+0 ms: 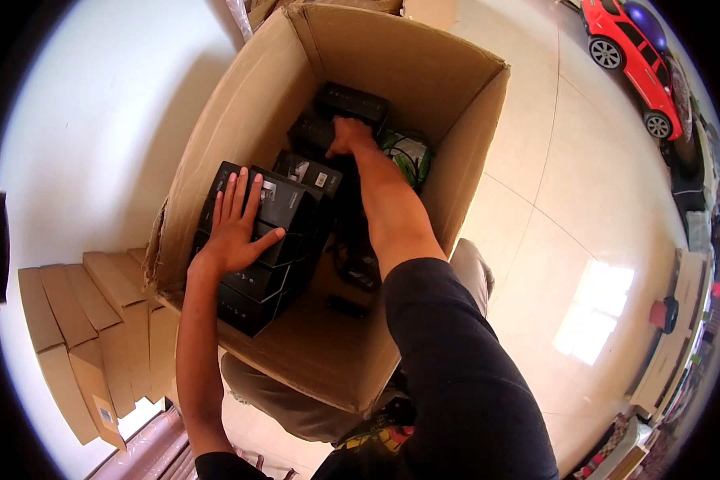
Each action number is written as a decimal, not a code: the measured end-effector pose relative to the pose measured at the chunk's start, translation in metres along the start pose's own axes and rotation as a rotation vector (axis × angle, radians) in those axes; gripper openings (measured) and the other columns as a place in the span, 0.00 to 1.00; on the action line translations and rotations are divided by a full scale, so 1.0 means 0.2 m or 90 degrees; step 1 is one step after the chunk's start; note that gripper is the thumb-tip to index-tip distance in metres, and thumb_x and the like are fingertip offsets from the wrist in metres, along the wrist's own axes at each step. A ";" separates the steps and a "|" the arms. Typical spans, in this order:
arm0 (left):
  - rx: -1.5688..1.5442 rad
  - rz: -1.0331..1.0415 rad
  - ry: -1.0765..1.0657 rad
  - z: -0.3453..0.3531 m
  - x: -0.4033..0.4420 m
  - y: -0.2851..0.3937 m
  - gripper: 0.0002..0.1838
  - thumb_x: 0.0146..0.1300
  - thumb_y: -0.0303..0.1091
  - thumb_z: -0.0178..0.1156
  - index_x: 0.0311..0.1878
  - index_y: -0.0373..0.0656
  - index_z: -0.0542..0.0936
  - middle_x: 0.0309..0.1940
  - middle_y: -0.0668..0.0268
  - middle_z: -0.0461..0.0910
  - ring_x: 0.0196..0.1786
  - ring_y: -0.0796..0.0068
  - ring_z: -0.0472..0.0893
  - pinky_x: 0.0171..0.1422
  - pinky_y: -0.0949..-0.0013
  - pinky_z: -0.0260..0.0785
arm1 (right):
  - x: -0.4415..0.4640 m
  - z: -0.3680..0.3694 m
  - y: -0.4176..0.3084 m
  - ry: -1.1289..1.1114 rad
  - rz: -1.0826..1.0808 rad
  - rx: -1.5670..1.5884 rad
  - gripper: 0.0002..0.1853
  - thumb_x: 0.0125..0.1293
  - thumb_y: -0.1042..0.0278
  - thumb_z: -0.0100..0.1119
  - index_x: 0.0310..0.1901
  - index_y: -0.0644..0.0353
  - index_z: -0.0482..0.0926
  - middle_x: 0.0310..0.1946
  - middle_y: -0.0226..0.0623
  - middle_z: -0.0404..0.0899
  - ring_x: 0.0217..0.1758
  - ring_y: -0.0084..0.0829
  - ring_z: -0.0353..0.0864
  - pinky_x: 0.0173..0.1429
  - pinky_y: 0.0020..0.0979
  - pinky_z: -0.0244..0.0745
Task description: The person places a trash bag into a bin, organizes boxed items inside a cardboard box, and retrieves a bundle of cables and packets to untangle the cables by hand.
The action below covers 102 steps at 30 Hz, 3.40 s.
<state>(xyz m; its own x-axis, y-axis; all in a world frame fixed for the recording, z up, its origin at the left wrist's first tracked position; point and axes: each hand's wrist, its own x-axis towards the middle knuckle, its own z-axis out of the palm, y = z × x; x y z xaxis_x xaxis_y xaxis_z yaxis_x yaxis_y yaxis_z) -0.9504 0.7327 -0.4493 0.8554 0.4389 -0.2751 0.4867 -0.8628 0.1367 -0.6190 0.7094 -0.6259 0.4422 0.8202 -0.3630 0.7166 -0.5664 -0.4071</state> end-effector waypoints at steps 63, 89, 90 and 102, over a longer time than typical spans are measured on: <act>-0.027 -0.202 -0.100 -0.01 -0.01 -0.01 0.87 0.48 0.92 0.56 0.82 0.29 0.22 0.84 0.37 0.17 0.87 0.46 0.18 0.89 0.48 0.18 | -0.09 -1.00 -0.42 -0.113 -0.210 0.020 0.47 0.40 0.44 0.77 0.63 0.68 0.84 0.55 0.53 0.88 0.56 0.48 0.88 0.63 0.40 0.82; -0.020 -0.185 -0.086 -0.01 0.00 -0.01 0.85 0.49 0.91 0.57 0.83 0.30 0.25 0.85 0.37 0.20 0.88 0.45 0.19 0.89 0.45 0.19 | 0.10 -0.40 -0.34 0.085 0.101 -0.116 0.47 0.40 0.51 0.88 0.64 0.58 0.79 0.65 0.46 0.82 0.69 0.47 0.82 0.67 0.48 0.81; -0.022 -0.186 -0.083 -0.01 -0.01 -0.02 0.85 0.49 0.91 0.57 0.83 0.30 0.25 0.85 0.37 0.20 0.88 0.45 0.19 0.89 0.45 0.19 | 0.12 -0.41 -0.35 0.069 0.110 -0.116 0.47 0.40 0.52 0.88 0.64 0.58 0.79 0.65 0.46 0.82 0.69 0.47 0.82 0.67 0.48 0.81; -0.022 -0.184 -0.077 -0.02 0.00 -0.01 0.84 0.50 0.88 0.60 0.83 0.30 0.25 0.85 0.37 0.22 0.88 0.44 0.21 0.90 0.47 0.20 | 0.21 0.15 -0.07 0.144 -0.072 -0.090 0.39 0.70 0.48 0.62 0.80 0.45 0.65 0.84 0.42 0.53 0.86 0.50 0.52 0.82 0.62 0.55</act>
<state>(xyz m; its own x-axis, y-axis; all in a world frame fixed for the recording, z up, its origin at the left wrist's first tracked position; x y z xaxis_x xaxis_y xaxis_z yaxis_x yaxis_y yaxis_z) -0.9508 0.7346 -0.4445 0.6543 0.6300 -0.4183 0.7141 -0.6967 0.0678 -0.6266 0.7506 -0.6605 0.4522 0.8839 -0.1193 0.8293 -0.4660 -0.3084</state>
